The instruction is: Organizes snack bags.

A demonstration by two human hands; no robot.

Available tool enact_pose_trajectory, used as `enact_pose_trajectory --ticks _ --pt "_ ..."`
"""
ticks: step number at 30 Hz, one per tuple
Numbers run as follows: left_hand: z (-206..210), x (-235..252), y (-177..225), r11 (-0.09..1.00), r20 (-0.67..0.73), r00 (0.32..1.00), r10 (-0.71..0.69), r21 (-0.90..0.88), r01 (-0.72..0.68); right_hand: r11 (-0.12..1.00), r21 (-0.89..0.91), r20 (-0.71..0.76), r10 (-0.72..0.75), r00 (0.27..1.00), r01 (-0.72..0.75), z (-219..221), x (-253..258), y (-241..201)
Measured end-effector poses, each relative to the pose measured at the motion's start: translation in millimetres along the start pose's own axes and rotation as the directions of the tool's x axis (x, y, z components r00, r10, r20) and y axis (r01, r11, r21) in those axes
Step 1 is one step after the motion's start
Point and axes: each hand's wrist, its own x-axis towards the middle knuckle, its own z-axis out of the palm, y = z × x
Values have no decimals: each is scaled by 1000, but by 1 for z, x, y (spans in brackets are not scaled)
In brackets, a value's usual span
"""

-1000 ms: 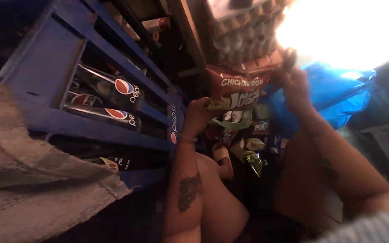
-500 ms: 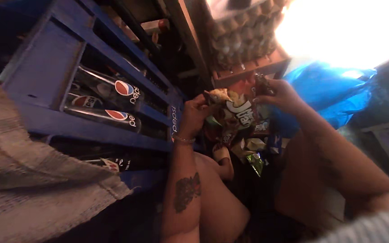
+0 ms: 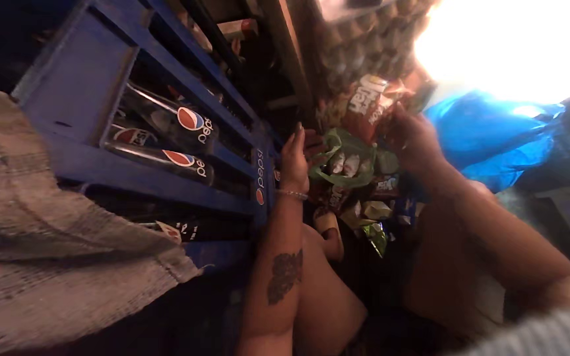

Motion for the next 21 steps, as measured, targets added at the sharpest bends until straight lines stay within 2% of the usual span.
enact_pose_trajectory --ticks 2,4,6,8,10,13,18,21 --pt "5 -4 -2 981 152 986 -68 191 39 999 3 -77 -49 996 49 -1 6 1" --pt "15 -10 -4 954 343 926 -158 295 53 994 -50 -55 -101 993 98 4 3 3" --pt "22 -12 -11 964 509 831 -226 238 117 987 -101 10 -124 992 124 9 -3 7" --pt "26 -11 -21 987 583 797 -160 70 147 977 -131 98 -159 982 171 11 -7 12" --pt "28 -12 -22 984 552 829 -93 -73 160 957 -174 175 -202 964 232 11 -8 13" --pt "29 -12 -19 964 413 910 -37 -224 141 932 -235 224 -225 948 277 10 -9 12" --pt "34 -20 -10 963 251 966 -68 -236 129 937 -237 224 -204 953 256 10 -9 13" --pt "34 -17 -13 957 235 968 -88 -250 148 947 -226 208 -183 961 229 11 -9 13"
